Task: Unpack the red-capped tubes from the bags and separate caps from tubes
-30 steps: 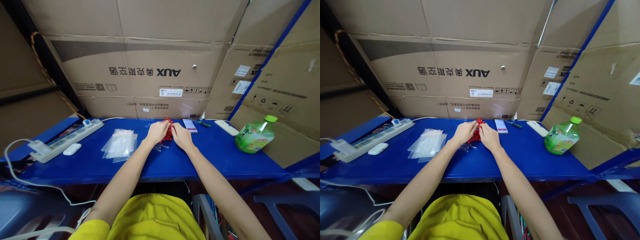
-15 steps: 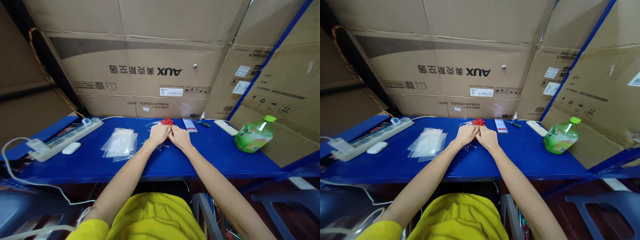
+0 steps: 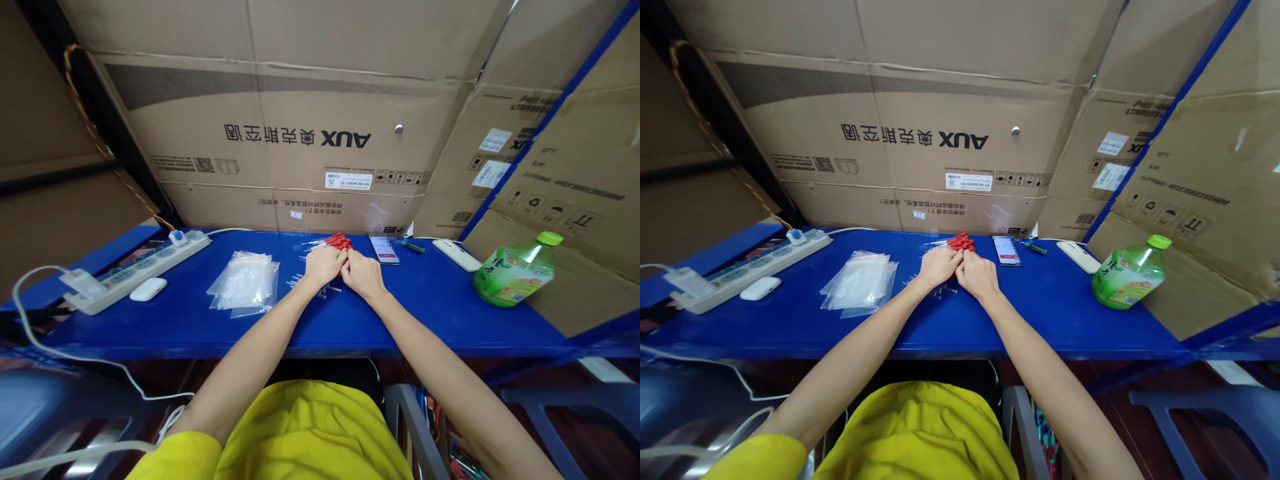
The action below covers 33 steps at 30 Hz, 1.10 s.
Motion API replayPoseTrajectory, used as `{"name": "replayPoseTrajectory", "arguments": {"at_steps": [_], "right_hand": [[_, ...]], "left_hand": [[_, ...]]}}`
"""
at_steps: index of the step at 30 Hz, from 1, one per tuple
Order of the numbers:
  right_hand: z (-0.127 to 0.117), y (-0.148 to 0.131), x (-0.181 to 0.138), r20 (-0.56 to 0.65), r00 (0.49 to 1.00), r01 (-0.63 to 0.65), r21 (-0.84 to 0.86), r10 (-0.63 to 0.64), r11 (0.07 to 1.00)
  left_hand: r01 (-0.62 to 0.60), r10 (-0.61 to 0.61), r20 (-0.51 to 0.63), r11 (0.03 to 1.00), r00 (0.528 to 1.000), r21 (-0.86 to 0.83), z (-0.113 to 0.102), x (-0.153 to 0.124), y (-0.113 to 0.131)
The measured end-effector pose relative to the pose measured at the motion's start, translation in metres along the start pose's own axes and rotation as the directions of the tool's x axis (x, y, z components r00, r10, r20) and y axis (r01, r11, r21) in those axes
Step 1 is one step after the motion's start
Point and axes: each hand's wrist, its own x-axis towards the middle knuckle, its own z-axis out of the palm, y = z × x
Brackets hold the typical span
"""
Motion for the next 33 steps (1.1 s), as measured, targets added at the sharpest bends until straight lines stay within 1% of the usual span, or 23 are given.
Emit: {"name": "replayPoseTrajectory", "arguments": {"at_steps": [2,4,6,8,11,15,18,20,23,25,26,30,33], "right_hand": [[0.0,0.001,0.0,-0.025,1.0,0.009,0.018,-0.008,1.0],[0.0,0.003,0.0,-0.053,0.997,0.051,0.05,-0.048,0.997],[-0.001,0.004,0.0,-0.074,0.991,0.113,0.074,-0.108,0.991],[-0.001,0.004,0.0,-0.087,0.984,0.16,0.063,-0.155,0.985],[-0.001,0.004,0.0,-0.104,0.978,0.184,0.0,-0.183,0.983],[0.001,0.005,0.001,-0.13,0.97,0.201,-0.049,-0.206,0.978],[0.005,0.007,0.001,-0.137,0.96,0.239,-0.057,-0.245,0.969],[0.007,0.008,0.001,-0.133,0.958,0.252,-0.05,-0.256,0.967],[0.008,0.007,0.001,-0.119,0.966,0.227,-0.029,-0.229,0.973],[0.007,0.006,0.001,-0.118,0.972,0.205,-0.014,-0.205,0.979],[0.006,0.006,0.001,-0.12,0.973,0.198,-0.009,-0.198,0.98],[0.001,0.003,0.0,-0.132,0.971,0.197,-0.031,-0.2,0.98],[0.0,0.0,0.0,-0.125,0.97,0.199,-0.069,-0.206,0.978]], "left_hand": [[0.021,-0.022,-0.007,1.0,1.0,-0.021,-0.002,0.0,0.001],[0.076,-0.077,-0.006,0.996,0.997,-0.048,-0.004,0.0,0.002],[0.152,-0.151,0.028,0.986,0.988,-0.067,-0.007,0.001,0.001],[0.21,-0.204,0.087,0.975,0.975,-0.076,-0.01,0.002,-0.001],[0.23,-0.218,0.146,0.971,0.965,-0.065,-0.015,0.003,-0.003],[0.235,-0.233,0.159,0.972,0.959,0.003,-0.02,0.002,-0.003],[0.205,-0.214,0.122,0.975,0.969,0.085,-0.018,0.001,-0.003],[0.145,-0.157,0.08,0.979,0.984,0.14,-0.016,0.001,-0.004],[0.031,-0.039,0.038,0.984,0.999,0.178,-0.014,-0.001,-0.003],[0.01,-0.013,0.015,0.981,1.0,0.192,-0.015,-0.002,-0.001],[0.028,-0.03,0.004,0.979,1.0,0.2,-0.016,-0.003,0.001],[0.174,-0.174,-0.021,0.962,0.985,0.209,-0.018,-0.006,0.009],[0.226,-0.227,-0.018,0.958,0.974,0.179,-0.017,-0.006,0.011]]}}
